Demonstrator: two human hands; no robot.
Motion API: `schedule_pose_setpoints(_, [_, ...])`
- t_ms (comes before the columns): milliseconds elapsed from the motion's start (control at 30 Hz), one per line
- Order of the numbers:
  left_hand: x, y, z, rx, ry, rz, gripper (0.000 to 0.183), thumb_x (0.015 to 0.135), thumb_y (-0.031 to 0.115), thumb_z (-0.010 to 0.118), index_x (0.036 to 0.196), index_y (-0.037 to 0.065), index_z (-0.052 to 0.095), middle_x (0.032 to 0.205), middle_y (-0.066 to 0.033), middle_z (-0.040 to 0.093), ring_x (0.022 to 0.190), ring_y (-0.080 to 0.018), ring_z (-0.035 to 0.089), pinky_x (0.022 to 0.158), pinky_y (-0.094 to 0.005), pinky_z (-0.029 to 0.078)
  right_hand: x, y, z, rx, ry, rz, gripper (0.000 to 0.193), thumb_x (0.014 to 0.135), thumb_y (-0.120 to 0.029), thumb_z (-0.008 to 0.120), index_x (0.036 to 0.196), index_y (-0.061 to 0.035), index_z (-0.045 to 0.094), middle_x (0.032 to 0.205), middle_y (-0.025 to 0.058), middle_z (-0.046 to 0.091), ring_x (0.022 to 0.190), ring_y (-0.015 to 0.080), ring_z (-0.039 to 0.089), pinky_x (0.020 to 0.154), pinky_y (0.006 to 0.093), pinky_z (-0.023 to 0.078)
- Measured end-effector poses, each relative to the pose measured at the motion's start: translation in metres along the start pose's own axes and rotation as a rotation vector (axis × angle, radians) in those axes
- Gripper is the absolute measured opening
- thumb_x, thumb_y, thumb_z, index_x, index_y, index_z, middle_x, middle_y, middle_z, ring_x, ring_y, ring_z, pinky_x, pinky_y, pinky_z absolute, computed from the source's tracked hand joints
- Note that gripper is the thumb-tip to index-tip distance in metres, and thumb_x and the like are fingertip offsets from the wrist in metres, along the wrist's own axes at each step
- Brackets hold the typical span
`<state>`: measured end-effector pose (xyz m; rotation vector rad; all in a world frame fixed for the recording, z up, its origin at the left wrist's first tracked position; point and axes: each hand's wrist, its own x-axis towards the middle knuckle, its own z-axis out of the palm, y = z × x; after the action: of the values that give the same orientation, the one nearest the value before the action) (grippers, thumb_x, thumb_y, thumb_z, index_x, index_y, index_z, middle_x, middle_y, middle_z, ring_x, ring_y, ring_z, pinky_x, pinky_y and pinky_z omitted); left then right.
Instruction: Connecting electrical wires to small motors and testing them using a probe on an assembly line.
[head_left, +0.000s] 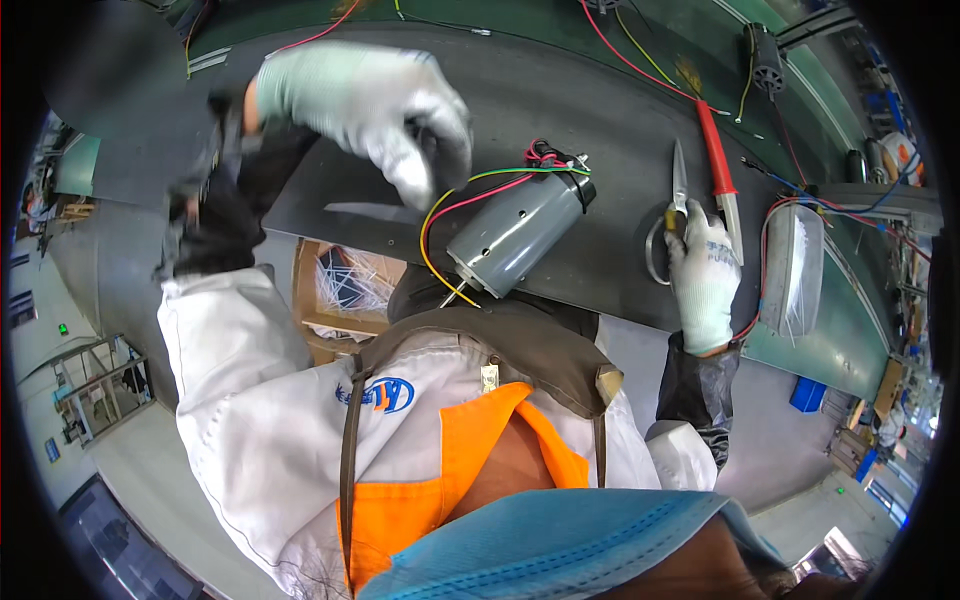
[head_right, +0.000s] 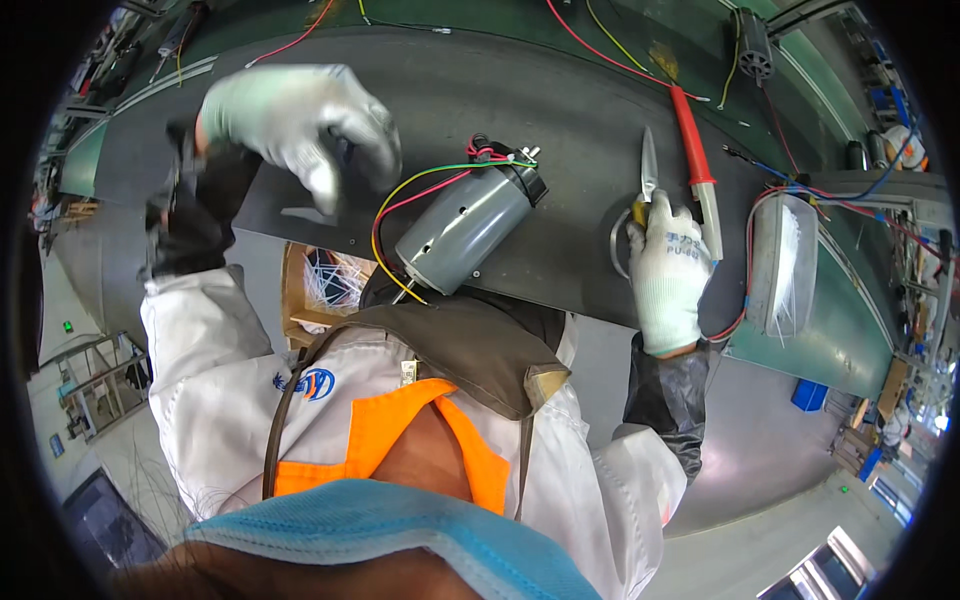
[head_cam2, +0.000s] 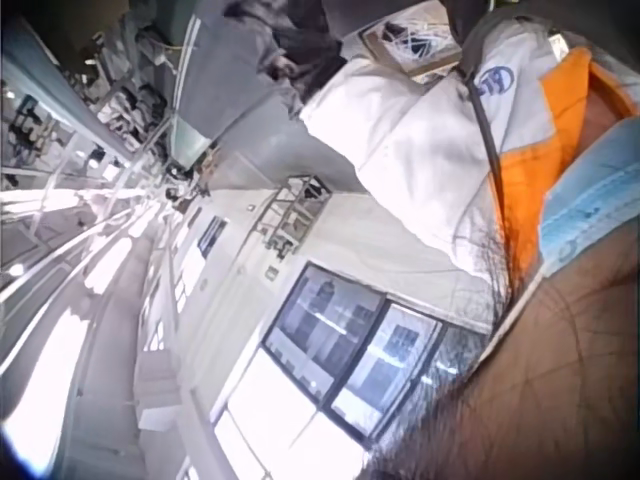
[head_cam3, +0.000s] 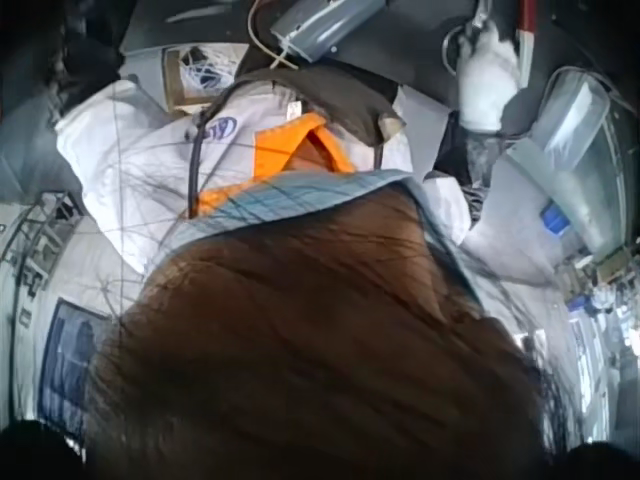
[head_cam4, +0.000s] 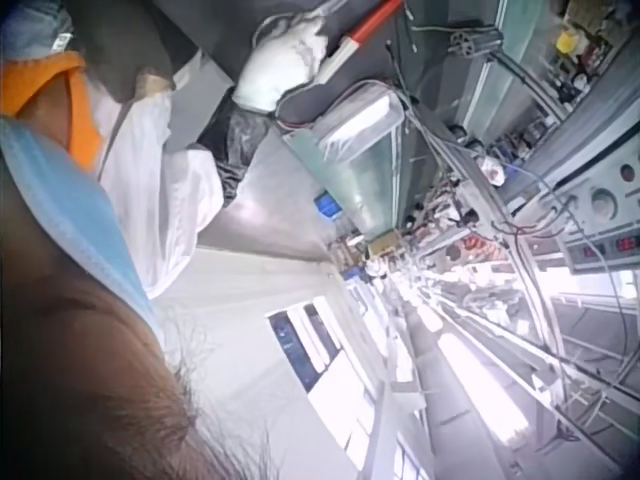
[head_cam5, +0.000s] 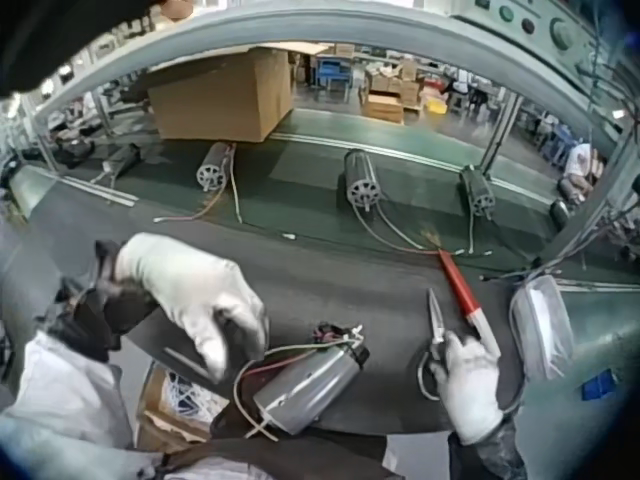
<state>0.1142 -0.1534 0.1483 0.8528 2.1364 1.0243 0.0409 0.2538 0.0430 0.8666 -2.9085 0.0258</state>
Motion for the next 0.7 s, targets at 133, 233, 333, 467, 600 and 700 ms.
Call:
schedule_pose_setpoints(133, [0.025, -0.026, 0.090, 0.321, 0.731, -0.266, 0.059, 0.092, 0.039, 0.071, 0.133, -0.001, 0.058, 0.118, -0.0245, 0.065, 0.106, -0.0437, 0.064, 0.093, -0.0451, 0.053, 0.001, -0.032, -0.008, 0.848, -0.608, 0.227, 0.045, 0.096, -0.022, 0.071, 0.134, -0.0024, 0.058, 0.101, 0.0109, 0.071, 0.082, 0.0212, 0.072, 0.065, 0.0353, 0.057])
schedule_pose_setpoints(233, [0.070, -0.044, 0.169, 0.411, 1.031, -0.261, 0.043, 0.097, 0.025, 0.064, 0.129, -0.003, 0.060, 0.121, -0.0249, 0.064, 0.110, -0.0431, 0.063, 0.095, -0.0455, 0.052, 0.005, -0.067, 0.015, 1.669, -0.985, 0.430, 0.042, 0.097, -0.023, 0.071, 0.124, 0.0065, 0.059, 0.094, 0.0063, 0.069, 0.071, 0.0127, 0.068, 0.057, 0.0265, 0.061])
schedule_pose_setpoints(333, [0.092, -0.041, 0.191, 0.105, 1.272, -0.262, 0.034, 0.097, 0.009, 0.058, 0.127, -0.006, 0.060, 0.124, -0.0253, 0.062, 0.112, -0.0437, 0.062, 0.096, -0.0454, 0.051, 0.025, -0.088, 0.016, 1.680, -0.866, 0.509, 0.036, 0.095, -0.021, 0.073, 0.115, 0.0064, 0.062, 0.092, 0.0079, 0.070, 0.068, 0.0159, 0.068, 0.054, 0.0305, 0.060])
schedule_pose_setpoints(467, [0.128, -0.083, 0.138, 0.129, 1.530, -0.250, 0.027, 0.101, 0.011, 0.053, 0.120, -0.006, 0.062, 0.106, -0.0270, 0.063, 0.097, -0.0461, 0.062, 0.085, -0.0461, 0.052, 0.114, -0.080, 0.043, 1.212, -0.458, 0.218, 0.044, 0.091, -0.034, 0.074, 0.099, 0.0084, 0.067, 0.080, 0.0139, 0.070, 0.064, 0.0213, 0.068, 0.055, 0.0384, 0.056])
schedule_pose_setpoints(600, [0.162, -0.169, 0.001, 0.404, 1.479, -0.485, 0.026, 0.099, 0.023, 0.054, 0.086, 0.005, 0.066, 0.080, -0.0247, 0.066, 0.083, -0.0471, 0.065, 0.077, -0.0564, 0.052, 0.221, -0.080, 0.082, 1.610, -0.160, 0.065, 0.043, 0.095, -0.031, 0.070, 0.119, 0.0041, 0.063, 0.094, 0.0194, 0.073, 0.085, 0.0259, 0.073, 0.071, 0.0366, 0.056])
schedule_pose_setpoints(700, [0.149, -0.236, -0.080, 0.491, 1.422, -0.634, 0.023, 0.096, 0.022, 0.056, 0.085, 0.006, 0.066, 0.082, -0.0231, 0.067, 0.087, -0.0439, 0.067, 0.079, -0.0514, 0.054, 0.234, -0.090, 0.084, 1.076, -0.114, -0.132, 0.051, 0.096, -0.026, 0.066, 0.138, 0.0017, 0.056, 0.098, 0.0206, 0.072, 0.095, 0.0294, 0.070, 0.085, 0.0384, 0.053])
